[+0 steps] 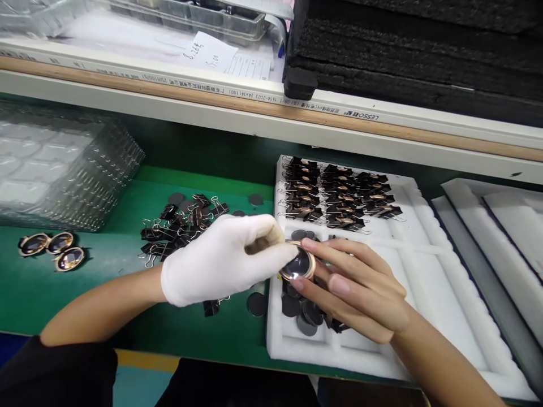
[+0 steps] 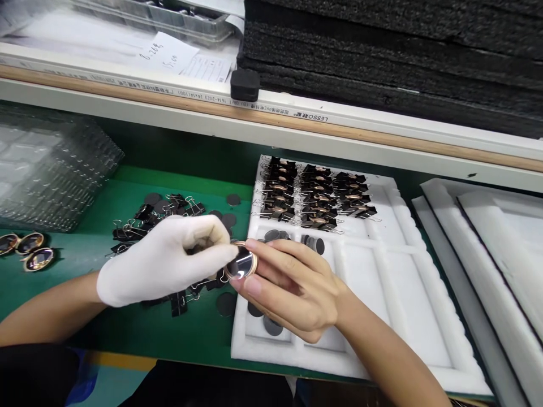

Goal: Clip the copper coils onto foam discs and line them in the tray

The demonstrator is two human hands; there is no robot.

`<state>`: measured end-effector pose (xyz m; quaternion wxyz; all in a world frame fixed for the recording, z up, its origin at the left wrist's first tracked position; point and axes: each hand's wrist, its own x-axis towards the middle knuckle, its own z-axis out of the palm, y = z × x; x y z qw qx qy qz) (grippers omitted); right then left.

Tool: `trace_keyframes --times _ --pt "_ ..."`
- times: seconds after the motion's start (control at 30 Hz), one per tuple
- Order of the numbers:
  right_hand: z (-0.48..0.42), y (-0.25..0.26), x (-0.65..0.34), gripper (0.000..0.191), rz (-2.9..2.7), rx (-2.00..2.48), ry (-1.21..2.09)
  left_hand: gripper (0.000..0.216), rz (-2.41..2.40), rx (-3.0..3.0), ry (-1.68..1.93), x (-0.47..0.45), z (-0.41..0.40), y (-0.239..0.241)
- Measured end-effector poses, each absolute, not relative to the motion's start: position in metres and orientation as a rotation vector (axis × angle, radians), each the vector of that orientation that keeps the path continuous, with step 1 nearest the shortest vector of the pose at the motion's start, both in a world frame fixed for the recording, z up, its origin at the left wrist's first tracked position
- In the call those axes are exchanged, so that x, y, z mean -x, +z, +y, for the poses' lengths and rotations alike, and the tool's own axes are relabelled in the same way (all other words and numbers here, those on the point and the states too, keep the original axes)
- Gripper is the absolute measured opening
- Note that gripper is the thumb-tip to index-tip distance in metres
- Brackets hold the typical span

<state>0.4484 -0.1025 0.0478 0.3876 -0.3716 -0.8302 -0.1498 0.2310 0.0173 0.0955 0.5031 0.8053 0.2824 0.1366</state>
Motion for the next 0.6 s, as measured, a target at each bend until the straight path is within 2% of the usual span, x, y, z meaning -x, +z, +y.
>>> trace_keyframes --times 0.13,0.37,0.6 --pt "-0.102 0.047 -0.448 0.023 -2.104 0.923 -0.418 0.037 0.686 -1.985 0.371 -0.232 0.017 0.093" --pt "-0.099 0.056 -0.444 0.033 -2.104 0.945 -0.412 0.034 0.681 -2.016 0.419 -0.232 0.018 0.093" --pt "-0.096 0.059 -0.444 0.034 -2.149 0.855 -0.515 0.034 0.603 -2.004 0.403 -0.231 0.02 0.094"
